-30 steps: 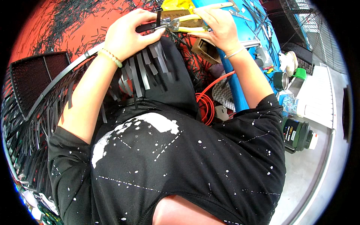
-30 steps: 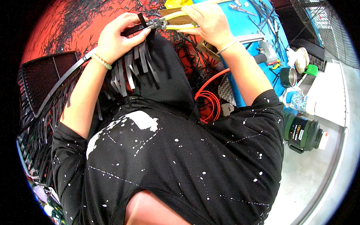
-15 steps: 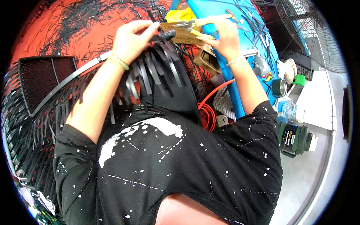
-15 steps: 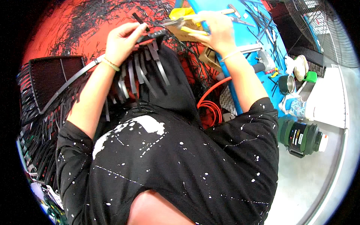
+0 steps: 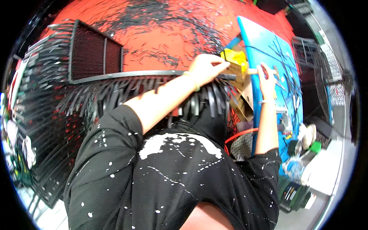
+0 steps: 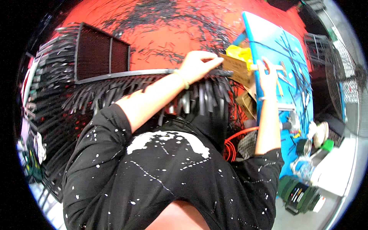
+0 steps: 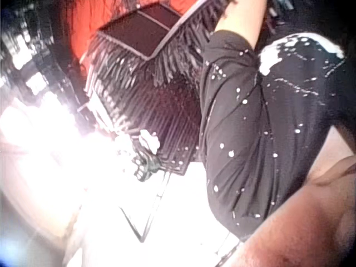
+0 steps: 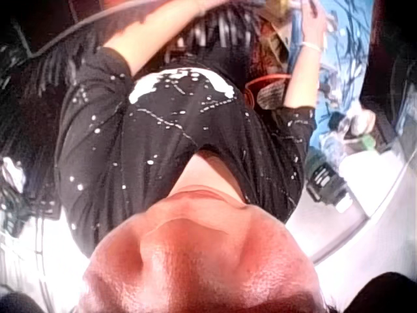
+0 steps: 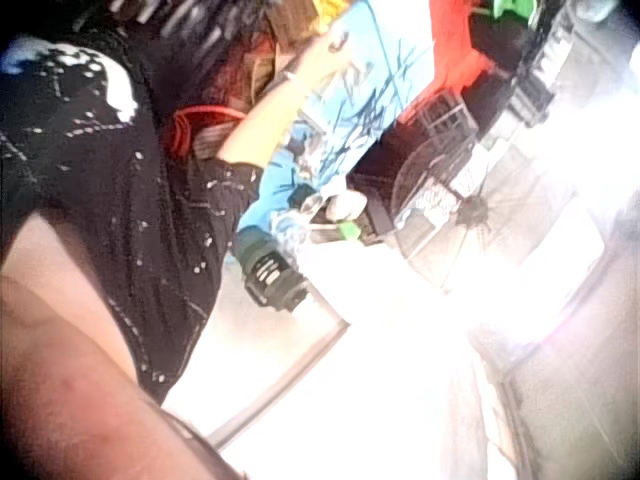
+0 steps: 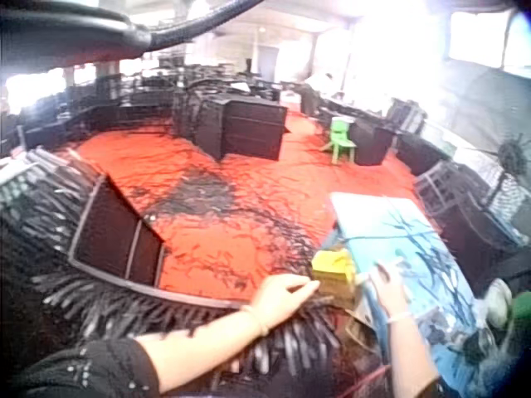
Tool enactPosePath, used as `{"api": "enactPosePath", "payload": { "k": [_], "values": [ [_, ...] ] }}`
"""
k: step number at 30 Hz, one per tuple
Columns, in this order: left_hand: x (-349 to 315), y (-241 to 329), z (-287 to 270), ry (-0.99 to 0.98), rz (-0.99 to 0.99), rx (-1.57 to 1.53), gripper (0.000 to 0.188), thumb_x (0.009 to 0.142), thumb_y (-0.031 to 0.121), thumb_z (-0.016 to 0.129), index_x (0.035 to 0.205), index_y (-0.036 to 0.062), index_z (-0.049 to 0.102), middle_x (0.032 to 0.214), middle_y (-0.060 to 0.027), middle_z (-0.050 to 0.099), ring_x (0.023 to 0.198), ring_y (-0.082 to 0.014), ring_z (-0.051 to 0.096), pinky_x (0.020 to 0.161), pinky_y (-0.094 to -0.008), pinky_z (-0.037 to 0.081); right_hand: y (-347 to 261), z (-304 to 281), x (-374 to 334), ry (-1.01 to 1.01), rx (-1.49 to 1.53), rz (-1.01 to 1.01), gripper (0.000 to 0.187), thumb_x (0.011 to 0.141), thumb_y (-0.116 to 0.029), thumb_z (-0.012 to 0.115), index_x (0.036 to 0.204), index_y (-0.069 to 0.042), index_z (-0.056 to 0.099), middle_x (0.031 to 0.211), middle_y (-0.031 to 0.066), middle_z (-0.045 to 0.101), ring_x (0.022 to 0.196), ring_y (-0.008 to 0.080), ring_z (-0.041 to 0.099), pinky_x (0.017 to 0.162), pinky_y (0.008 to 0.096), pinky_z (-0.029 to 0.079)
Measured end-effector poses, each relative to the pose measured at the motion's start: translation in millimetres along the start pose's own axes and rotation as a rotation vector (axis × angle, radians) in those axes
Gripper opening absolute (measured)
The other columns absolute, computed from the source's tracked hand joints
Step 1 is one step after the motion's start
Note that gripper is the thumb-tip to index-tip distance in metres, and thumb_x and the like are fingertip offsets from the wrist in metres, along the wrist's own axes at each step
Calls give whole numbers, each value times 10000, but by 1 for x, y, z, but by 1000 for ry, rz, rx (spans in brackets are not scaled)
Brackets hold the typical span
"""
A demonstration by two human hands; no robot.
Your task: The person sits on the floor and assembles a black plastic panel by inserting strips into a frame and securing them with a pneumatic nail gun. They repeatedly align the strips, fire the nail gun, and adjust the panel while working on their lap.
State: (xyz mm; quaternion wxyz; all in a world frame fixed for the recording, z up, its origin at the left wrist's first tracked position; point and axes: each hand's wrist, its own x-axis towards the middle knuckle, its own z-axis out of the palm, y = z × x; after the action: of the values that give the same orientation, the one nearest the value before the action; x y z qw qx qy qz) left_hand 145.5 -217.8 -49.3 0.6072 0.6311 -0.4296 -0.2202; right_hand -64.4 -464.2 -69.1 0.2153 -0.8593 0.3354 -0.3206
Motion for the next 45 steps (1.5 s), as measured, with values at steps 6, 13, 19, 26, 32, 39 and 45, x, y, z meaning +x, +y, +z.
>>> {"api": "enactPosePath", "payload": {
  "k": [6,13,19,26,32,39,45],
  "values": [
    [-33,39,-35,79,-87,-272,272,930,232,713,1050,-10,740,940,-36,734,865,-78,632,797,-255,513,-207,24,-38,-357,334,-252,279,936,-163,682,1161,2,682,1091,113,715,1029,182,659,936,313,496],
    [-114,81,-120,271,-434,-551,293,992,290,633,1082,22,709,930,-20,704,839,-89,644,806,-250,511,-272,29,-60,-540,458,-399,230,860,-106,739,1067,-9,709,946,107,701,871,192,675,804,301,520],
    [-145,63,-131,311,-322,-494,270,1005,269,624,1029,14,710,762,34,614,687,-31,527,631,-199,443,-310,65,-69,-837,597,-110,177,866,-161,771,909,6,730,780,-11,644,650,36,506,593,209,427],
    [-152,63,-146,282,-298,-527,256,1017,263,602,995,31,709,684,38,586,595,-31,493,560,-194,415,-331,78,-61,-1034,768,36,204,960,-182,672,937,14,722,773,-16,662,676,25,539,606,197,440],
    [-153,114,-213,68,-180,59,236,984,178,620,1119,10,715,822,-26,696,598,-49,556,505,-181,425,-310,100,-35,-824,539,-23,199,961,-187,636,898,-22,726,751,-10,653,617,52,540,574,220,447],
    [-125,96,-305,314,68,417,235,951,146,684,1133,0,715,929,-28,720,851,-80,645,765,-232,512,-276,98,22,-347,840,172,213,969,-203,615,979,-23,729,824,27,688,703,73,596,672,217,436],
    [-119,37,-250,-101,182,764,338,886,160,689,1206,61,642,1152,-150,660,1078,-328,640,942,-395,518,-294,121,-36,-1019,405,5,257,934,-239,667,851,-4,726,726,34,684,654,81,585,624,263,477]
  ]
}}
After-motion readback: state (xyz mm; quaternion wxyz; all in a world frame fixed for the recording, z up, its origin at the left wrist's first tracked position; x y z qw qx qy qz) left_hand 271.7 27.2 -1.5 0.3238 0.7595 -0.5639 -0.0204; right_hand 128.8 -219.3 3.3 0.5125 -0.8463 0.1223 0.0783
